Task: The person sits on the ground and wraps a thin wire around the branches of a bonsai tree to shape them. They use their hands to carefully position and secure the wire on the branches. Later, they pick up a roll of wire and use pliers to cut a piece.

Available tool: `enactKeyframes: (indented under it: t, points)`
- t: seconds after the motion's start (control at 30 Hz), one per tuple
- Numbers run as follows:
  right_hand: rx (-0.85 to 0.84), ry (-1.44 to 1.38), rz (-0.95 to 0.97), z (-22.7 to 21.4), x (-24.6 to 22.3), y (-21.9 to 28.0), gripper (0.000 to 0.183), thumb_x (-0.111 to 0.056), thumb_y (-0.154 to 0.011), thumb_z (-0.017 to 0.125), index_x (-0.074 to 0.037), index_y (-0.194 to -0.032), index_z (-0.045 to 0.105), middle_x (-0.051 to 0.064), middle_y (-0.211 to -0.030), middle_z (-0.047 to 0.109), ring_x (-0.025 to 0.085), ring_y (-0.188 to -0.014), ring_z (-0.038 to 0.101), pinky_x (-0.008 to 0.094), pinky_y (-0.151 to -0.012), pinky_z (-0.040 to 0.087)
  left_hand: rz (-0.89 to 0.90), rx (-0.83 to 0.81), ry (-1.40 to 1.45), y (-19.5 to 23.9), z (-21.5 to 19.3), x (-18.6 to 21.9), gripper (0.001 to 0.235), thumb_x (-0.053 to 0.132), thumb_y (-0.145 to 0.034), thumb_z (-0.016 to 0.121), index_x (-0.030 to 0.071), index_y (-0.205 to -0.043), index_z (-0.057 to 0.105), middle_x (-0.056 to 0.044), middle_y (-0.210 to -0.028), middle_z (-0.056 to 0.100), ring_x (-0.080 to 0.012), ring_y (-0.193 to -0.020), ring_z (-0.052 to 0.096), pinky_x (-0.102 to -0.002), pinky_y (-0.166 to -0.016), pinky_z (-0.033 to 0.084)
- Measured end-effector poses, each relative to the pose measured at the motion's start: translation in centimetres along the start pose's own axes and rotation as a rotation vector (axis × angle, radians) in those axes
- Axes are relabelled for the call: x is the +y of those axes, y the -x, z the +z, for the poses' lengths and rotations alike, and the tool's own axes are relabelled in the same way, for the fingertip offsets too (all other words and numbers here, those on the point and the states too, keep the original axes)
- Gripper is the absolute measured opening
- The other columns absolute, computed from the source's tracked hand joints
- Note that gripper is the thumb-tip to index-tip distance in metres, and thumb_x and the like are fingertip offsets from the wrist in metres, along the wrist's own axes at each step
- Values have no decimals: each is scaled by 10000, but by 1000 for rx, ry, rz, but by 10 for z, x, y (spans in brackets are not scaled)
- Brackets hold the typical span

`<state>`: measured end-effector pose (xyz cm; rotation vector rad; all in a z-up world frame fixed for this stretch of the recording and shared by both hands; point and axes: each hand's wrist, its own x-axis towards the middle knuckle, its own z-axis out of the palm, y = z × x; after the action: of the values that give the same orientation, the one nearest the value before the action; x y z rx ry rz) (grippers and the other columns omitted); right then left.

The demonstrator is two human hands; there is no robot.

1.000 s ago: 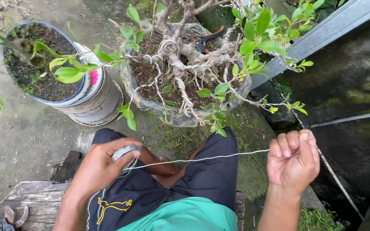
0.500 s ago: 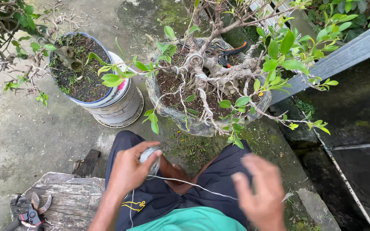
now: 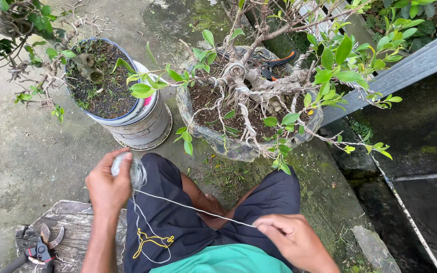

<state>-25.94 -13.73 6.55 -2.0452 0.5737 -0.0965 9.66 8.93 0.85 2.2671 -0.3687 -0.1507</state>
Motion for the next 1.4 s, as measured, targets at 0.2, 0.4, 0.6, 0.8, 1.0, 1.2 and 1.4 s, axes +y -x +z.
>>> enactKeyframes:
  t: [0.2, 0.4, 0.6, 0.8, 1.0, 1.2, 1.4]
  points:
    - [165, 44, 505, -55, 59, 21, 261, -254, -894, 766, -145, -1024, 964, 1, -1119, 951, 71, -1048, 866, 258, -1002, 644, -19, 163, 15, -31, -36, -41, 158, 226, -1113, 757, 174, -1253, 809, -30, -1004, 761, -143, -823, 647, -318, -733, 518]
    - [483, 358, 347, -84, 33, 41, 269, -226, -963, 722, -122, -1175, 851, 18, -1067, 851, 117, -920, 764, 305, -820, 566, -20, 7, -108, -24, -50, -12, 222, 291, -1050, 718, 168, -1206, 817, -46, -1056, 793, -183, -914, 701, -342, -826, 526]
    - [350, 390, -366, 13, -33, -3, 372, -326, -916, 806, -140, -1235, 764, 80, -1239, 714, 271, -1096, 676, 433, -999, 507, 72, -256, -205, 6, -18, 59, 288, 450, -984, 682, 290, -1195, 793, 32, -1158, 816, -277, -1024, 761, -403, -899, 514]
    - [220, 656, -532, 54, -55, -24, 424, -333, -969, 779, -142, -1334, 684, 164, -1442, 620, 349, -1286, 585, 549, -1084, 462, -47, -516, -118, 22, -22, 77, 297, 382, -923, 716, 265, -1166, 840, 35, -1186, 859, -100, -1126, 767, -272, -1001, 500]
    - [102, 224, -670, 66, -56, -27, 104, -88, -1067, 627, -54, -1109, 716, 69, -837, 584, 257, -687, 511, 411, -629, 326, -179, -477, 272, 32, -43, 53, 222, 213, -975, 744, 139, -1145, 866, 14, -571, 451, -85, -510, 314, -261, -497, 258]
    - [143, 103, -674, 51, -74, -13, 180, -42, -996, 668, 0, -1157, 735, 73, -725, 568, 220, -566, 557, 379, -517, 451, -202, -485, 431, 34, -33, 42, 403, 260, -974, 696, 113, -1342, 765, 63, -555, 358, -65, -492, 270, -248, -474, 205]
    - [374, 59, -285, 20, -66, -18, 180, -106, -936, 723, -65, -1081, 820, 19, -833, 808, 90, -626, 667, 240, -615, 539, 10, -885, 333, 38, -13, 33, 604, 494, -859, 692, 224, -1396, 742, 49, -1181, 810, -69, -983, 678, -240, -891, 496]
